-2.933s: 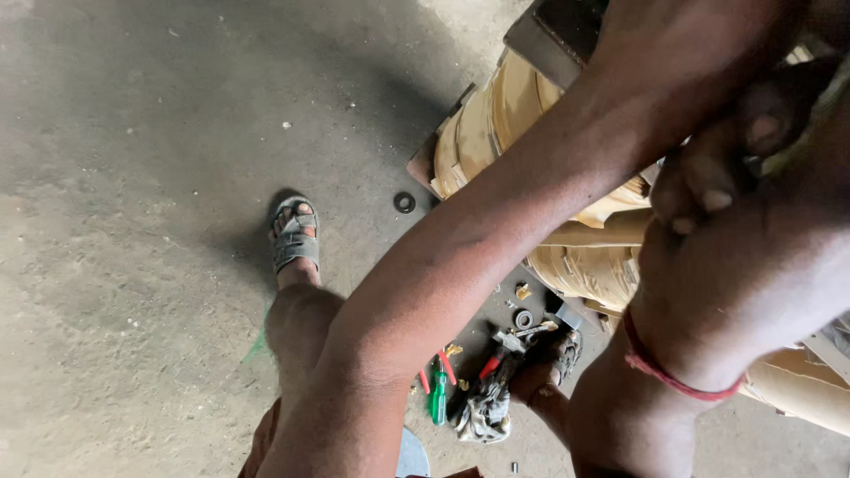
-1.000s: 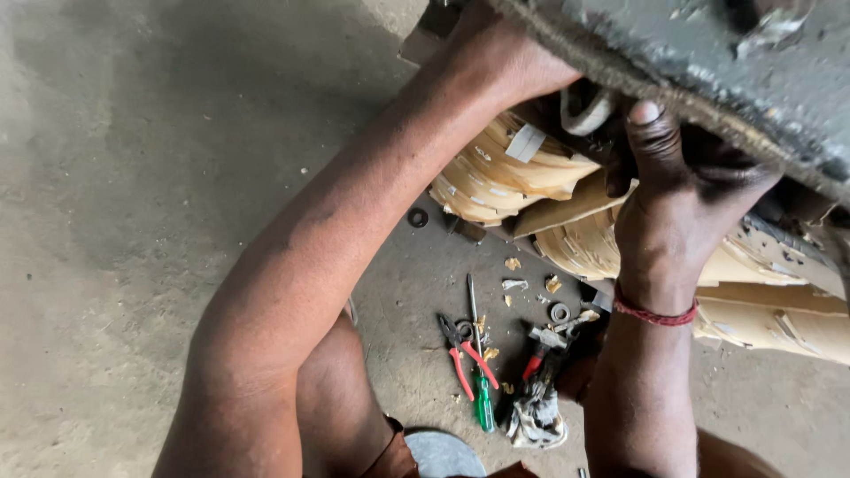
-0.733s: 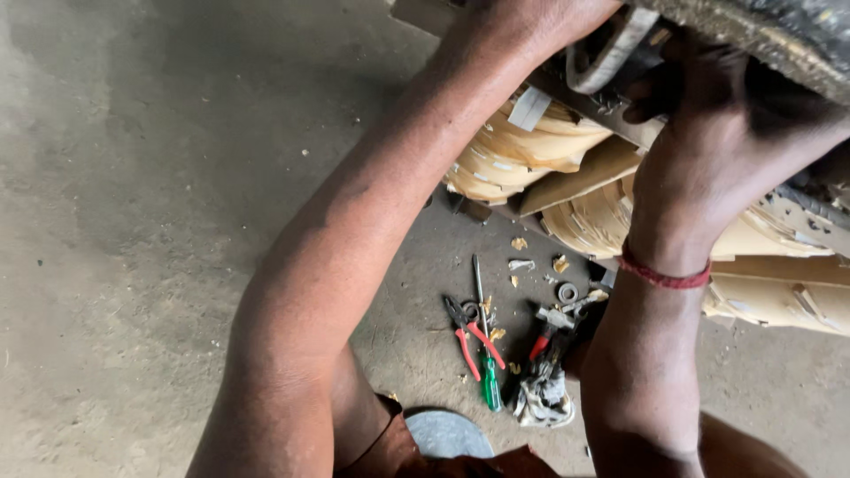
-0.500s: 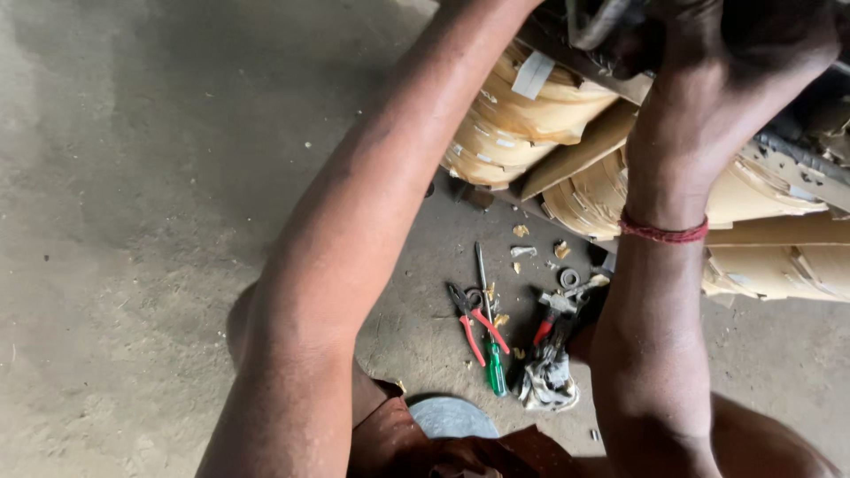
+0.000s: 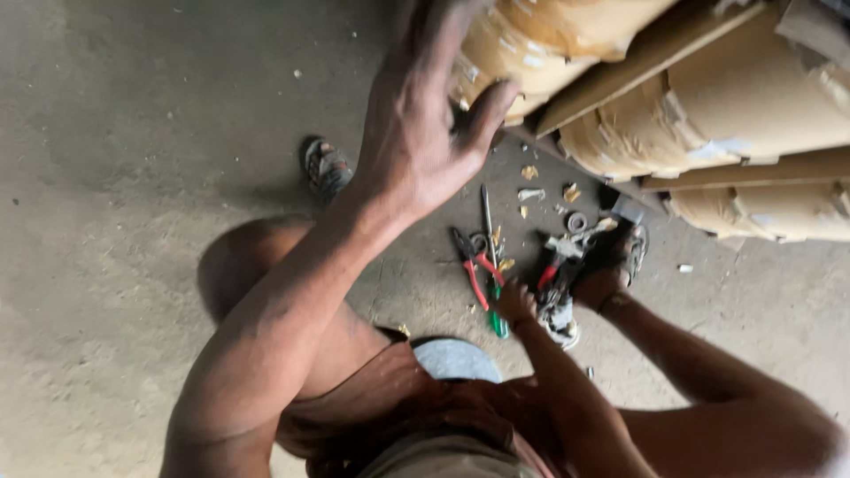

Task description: The person sits on the floor in front of a transformer with paper-wrapped coil windings and uses pliers to strip insulation from the copper lead wires, pulling off insulation pieces by hand. They bend and reposition the leads, work on the terminal area of the transformer, and finally use a spanner on a fitting while holding a rag.

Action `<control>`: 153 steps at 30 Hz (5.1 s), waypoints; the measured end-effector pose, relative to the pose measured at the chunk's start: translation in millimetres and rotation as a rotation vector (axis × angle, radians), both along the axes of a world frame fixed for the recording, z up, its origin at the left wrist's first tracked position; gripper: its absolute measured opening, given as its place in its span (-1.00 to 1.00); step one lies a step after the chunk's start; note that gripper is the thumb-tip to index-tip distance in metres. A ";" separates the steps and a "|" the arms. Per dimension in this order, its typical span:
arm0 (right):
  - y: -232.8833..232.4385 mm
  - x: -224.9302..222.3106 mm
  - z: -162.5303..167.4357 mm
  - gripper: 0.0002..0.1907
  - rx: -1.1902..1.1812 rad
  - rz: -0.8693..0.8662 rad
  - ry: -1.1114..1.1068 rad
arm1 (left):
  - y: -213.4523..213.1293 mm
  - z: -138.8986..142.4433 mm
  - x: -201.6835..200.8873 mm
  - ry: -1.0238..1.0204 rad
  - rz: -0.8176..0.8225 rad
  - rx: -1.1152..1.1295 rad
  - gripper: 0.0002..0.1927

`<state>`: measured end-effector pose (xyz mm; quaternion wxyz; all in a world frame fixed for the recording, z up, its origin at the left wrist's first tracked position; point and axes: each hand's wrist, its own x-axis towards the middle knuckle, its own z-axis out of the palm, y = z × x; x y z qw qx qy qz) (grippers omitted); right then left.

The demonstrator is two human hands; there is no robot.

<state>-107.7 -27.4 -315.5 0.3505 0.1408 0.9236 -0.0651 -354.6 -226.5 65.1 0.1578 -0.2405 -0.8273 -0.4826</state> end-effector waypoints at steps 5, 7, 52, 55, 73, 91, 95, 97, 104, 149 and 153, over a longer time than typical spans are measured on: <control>-19.0 0.7 3.3 -0.24 0.066 0.071 0.179 | -66.8 -86.9 -5.9 -0.162 0.055 0.217 -0.74; -21.2 -16.0 11.4 -0.32 0.062 0.096 0.264 | -82.2 -95.8 -11.0 -0.212 0.101 0.233 -0.80; -47.7 -125.8 424.4 -0.29 -1.662 -0.492 0.555 | 26.5 -10.2 -11.7 -0.661 -0.759 0.438 -0.37; -54.2 -141.1 459.1 -0.31 -1.938 -0.450 0.496 | 27.9 -5.3 -39.2 -0.553 -0.674 0.508 -0.41; -67.9 -175.5 463.3 -0.69 -2.128 -0.774 0.628 | 27.1 7.9 -71.4 -0.379 -0.483 0.341 -0.50; -12.2 -178.5 480.7 -0.81 -1.573 -0.693 0.522 | 102.0 63.4 -48.2 -1.025 -0.907 0.531 -0.60; -3.2 -184.3 484.3 -0.80 -1.420 -0.657 0.461 | 105.5 56.4 -48.4 -1.009 -0.891 0.593 -0.62; 0.9 -183.8 486.7 -0.80 -1.339 -0.667 0.469 | 111.7 47.7 -48.6 -0.974 -0.917 0.700 -0.65; 4.5 -183.2 497.1 -0.79 -1.185 -0.570 0.466 | 142.8 12.7 -54.6 -0.954 -0.897 1.066 -0.69; 42.1 -158.1 402.0 -0.35 -1.424 -0.291 0.765 | 99.5 23.7 -43.6 -0.320 -0.347 0.291 -0.58; 47.4 -166.7 394.8 -0.29 -1.184 -0.250 0.802 | 103.7 35.0 -54.8 -0.160 0.046 0.094 -0.69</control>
